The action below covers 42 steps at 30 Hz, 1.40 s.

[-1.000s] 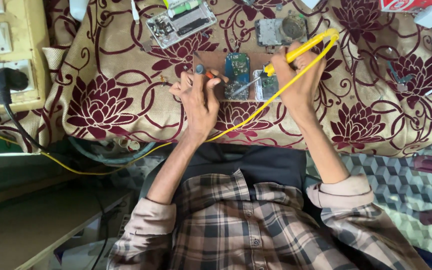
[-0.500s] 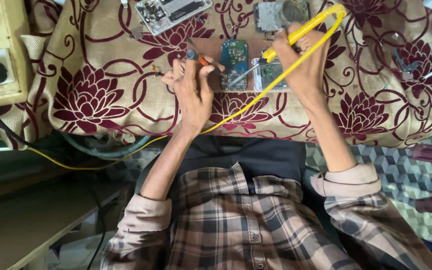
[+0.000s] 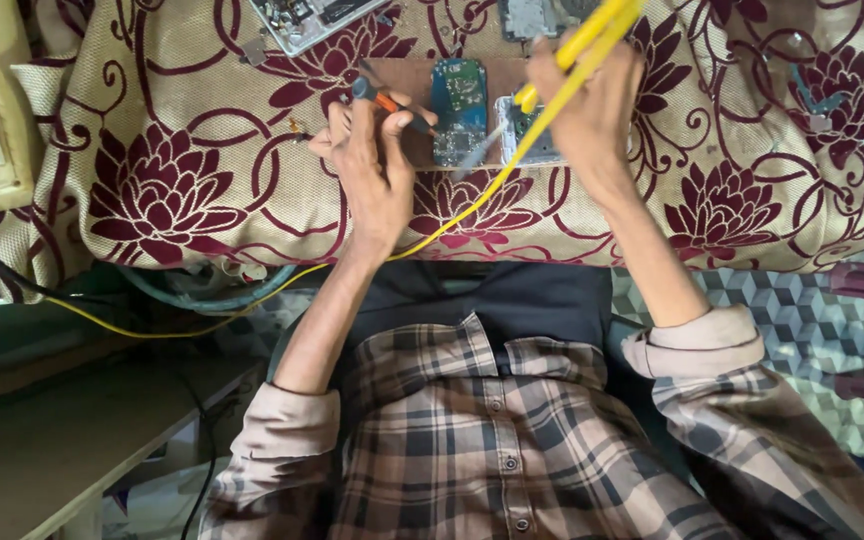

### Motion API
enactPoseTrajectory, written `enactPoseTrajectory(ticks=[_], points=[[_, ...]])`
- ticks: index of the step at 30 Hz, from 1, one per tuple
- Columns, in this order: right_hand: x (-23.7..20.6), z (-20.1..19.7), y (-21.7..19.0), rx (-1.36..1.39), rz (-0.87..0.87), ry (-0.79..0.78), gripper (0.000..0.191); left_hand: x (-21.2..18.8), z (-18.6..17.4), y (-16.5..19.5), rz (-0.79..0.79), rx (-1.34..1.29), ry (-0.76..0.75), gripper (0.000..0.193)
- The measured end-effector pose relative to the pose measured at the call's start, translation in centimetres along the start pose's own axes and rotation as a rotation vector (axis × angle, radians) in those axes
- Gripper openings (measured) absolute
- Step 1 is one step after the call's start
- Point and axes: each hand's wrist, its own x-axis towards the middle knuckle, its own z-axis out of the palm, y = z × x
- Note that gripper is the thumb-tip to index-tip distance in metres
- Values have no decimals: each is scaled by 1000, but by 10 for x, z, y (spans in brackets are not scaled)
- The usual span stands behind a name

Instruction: The person uses a soldering iron and a screwdriver to work on a small circuit board and a disassembled electronic device. They repeatedly apply the soldering iron to various points on the board and device while holding them steady with the screwdriver.

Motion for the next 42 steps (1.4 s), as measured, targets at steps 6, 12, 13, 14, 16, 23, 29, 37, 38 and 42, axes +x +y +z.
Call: enactPoseTrajectory(ticks=[6, 12, 13, 14, 16, 23, 29, 37, 38, 42], points=[[-21, 16, -15, 262, 442, 99, 26, -6, -13, -6, 7, -24, -3, 10], [-53, 8, -14, 514, 810, 313, 31, -1, -20, -20, 43, -36, 13, 10], [-59, 5, -12, 553, 860, 318, 31, 0, -18, -22, 25, -36, 2, 10], [-64, 2, -9, 593, 909, 321, 31, 1, -16, -23, 7, -36, -8, 10], [-78, -7, -5, 717, 1003, 337, 31, 2, -12, -23, -5, -45, -19, 11], [-132, -26, 4, 1139, 948, 327, 30, 1, -4, -18, -101, -340, -64, 17], [-166, -37, 8, 1143, 873, 397, 37, -8, 8, -7, 88, -141, -147, 16], [-187, -91, 21, 1040, 696, 446, 35, -39, 56, 20, 73, 119, 42, 11], [-190, -97, 21, 1033, 689, 448, 36, -44, 60, 25, 113, 178, 70, 11], [-197, -125, 15, 1071, 667, 470, 35, -65, 72, 53, 50, 229, 138, 10]])
